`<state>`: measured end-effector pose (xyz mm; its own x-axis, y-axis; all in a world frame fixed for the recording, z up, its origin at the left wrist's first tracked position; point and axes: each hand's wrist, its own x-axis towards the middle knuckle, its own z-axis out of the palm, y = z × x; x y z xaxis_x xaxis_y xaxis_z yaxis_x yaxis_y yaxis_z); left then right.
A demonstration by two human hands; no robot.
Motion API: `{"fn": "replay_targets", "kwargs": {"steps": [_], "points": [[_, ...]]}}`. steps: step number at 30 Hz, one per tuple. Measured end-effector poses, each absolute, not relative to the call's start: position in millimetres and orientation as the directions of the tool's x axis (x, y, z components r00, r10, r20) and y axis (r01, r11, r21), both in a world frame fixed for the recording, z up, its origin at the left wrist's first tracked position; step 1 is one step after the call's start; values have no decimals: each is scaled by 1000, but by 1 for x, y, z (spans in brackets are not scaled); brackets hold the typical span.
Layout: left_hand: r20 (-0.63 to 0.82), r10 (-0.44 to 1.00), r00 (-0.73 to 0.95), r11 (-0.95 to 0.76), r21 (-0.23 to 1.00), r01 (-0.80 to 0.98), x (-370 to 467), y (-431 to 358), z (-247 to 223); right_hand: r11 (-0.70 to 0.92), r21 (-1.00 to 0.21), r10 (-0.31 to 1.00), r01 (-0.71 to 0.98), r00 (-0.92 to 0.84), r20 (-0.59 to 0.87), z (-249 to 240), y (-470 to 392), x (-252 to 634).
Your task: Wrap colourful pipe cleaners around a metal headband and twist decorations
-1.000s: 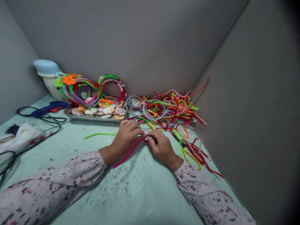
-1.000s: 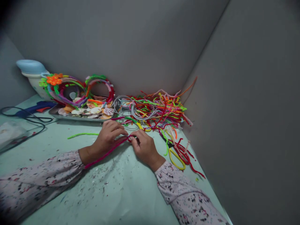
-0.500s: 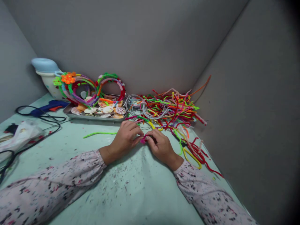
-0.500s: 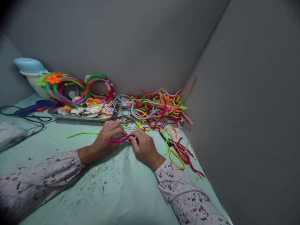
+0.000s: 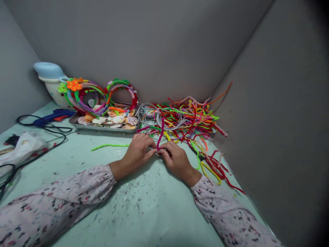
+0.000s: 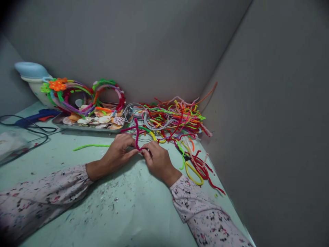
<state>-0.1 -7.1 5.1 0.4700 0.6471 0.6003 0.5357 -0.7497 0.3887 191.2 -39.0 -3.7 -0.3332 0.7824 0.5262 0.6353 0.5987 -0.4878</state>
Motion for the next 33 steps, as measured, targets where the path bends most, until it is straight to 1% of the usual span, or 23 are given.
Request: {"fn": "replay_targets", "kwargs": {"steps": [6, 9, 20, 33], "points": [[597, 618, 512, -771, 333, 543, -1, -3, 3, 594, -479, 783, 647, -330, 527, -4, -38, 192], [592, 614, 522, -775, 327, 541, -1, -5, 5, 590, -479, 786, 650, -325, 526, -5, -38, 192], [555, 685, 473, -724, 443, 529, 0, -10, 7, 606, -469, 773, 642, -337, 538, -6, -38, 191], [496, 749, 439, -661, 512, 548, 3, -13, 10, 612, -466, 775, 639, -366, 516, -4, -39, 191]]}}
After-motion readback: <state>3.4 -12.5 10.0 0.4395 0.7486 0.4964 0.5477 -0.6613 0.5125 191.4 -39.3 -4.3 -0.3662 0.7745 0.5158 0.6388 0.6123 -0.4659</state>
